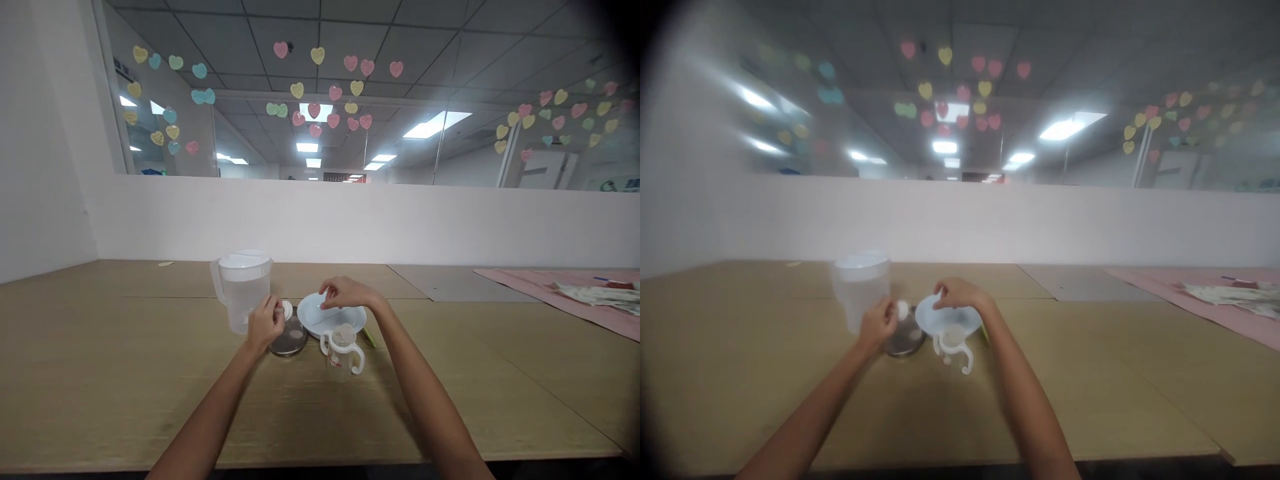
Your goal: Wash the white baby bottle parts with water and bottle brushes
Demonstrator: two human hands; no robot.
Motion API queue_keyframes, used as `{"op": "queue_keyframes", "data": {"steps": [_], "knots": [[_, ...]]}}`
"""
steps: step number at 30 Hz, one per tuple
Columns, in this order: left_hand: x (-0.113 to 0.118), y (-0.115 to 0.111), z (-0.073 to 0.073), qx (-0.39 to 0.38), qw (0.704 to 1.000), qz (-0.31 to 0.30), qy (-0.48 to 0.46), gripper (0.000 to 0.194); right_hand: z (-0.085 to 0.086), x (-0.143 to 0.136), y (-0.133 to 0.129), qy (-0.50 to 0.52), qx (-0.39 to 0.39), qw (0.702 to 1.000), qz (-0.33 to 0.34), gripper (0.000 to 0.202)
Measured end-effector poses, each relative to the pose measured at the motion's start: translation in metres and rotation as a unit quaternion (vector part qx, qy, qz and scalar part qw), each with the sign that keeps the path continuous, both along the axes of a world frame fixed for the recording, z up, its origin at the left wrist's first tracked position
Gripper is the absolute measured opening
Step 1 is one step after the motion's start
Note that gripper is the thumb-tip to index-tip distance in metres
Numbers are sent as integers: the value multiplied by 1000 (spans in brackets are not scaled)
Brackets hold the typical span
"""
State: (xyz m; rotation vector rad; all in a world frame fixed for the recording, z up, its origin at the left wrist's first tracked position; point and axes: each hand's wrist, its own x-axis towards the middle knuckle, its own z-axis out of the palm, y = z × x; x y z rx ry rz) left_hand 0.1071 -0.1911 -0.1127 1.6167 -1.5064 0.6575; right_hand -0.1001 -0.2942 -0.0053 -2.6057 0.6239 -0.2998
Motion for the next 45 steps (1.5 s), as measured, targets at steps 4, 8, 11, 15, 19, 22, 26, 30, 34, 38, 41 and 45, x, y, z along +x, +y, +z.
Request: {"op": "queue_keyframes", "data": {"steps": [4, 8, 11, 15, 19, 22, 26, 30, 34, 38, 41, 45], "knots": [[-15, -2, -1, -108, 990, -81, 42, 11, -11, 23, 14, -49, -26, 997, 45, 53], [-29, -6, -7, -147, 975, -147, 82, 10, -18, 35, 25, -53, -16, 986, 157, 62], [-33, -7, -9, -156, 970, -154, 101, 10, -19, 37, 29, -58, -39, 981, 181, 54], [-33, -8, -9, -140, 975, -148, 92, 11, -19, 38, 31, -58, -69, 985, 146, 52], [-31, -8, -9, -106, 979, -151, 89, 13, -22, 39, 32, -66, -96, 987, 115, 56], [-29, -9, -10, -94, 982, -140, 89, 13, -23, 40, 31, -64, -101, 988, 98, 63], [-23, -11, -9, -85, 987, -114, 70, 13, -25, 44, 34, -76, -131, 986, 64, 56], [-13, -13, -7, -78, 990, -114, 24, 11, -29, 51, 41, -52, -191, 979, 41, 42], [-4, -16, -6, -70, 989, -129, -13, 15, -29, 54, 51, -20, -232, 972, 25, 31], [-1, -18, -4, -59, 987, -148, -9, 16, -23, 49, 61, 20, -245, 969, 8, 24], [-2, -18, -3, -45, 987, -152, 11, 16, -20, 47, 67, 33, -247, 968, -11, 24], [-7, -14, -3, -53, 987, -150, 33, 14, -17, 45, 71, 20, -247, 968, -30, 24]]}}
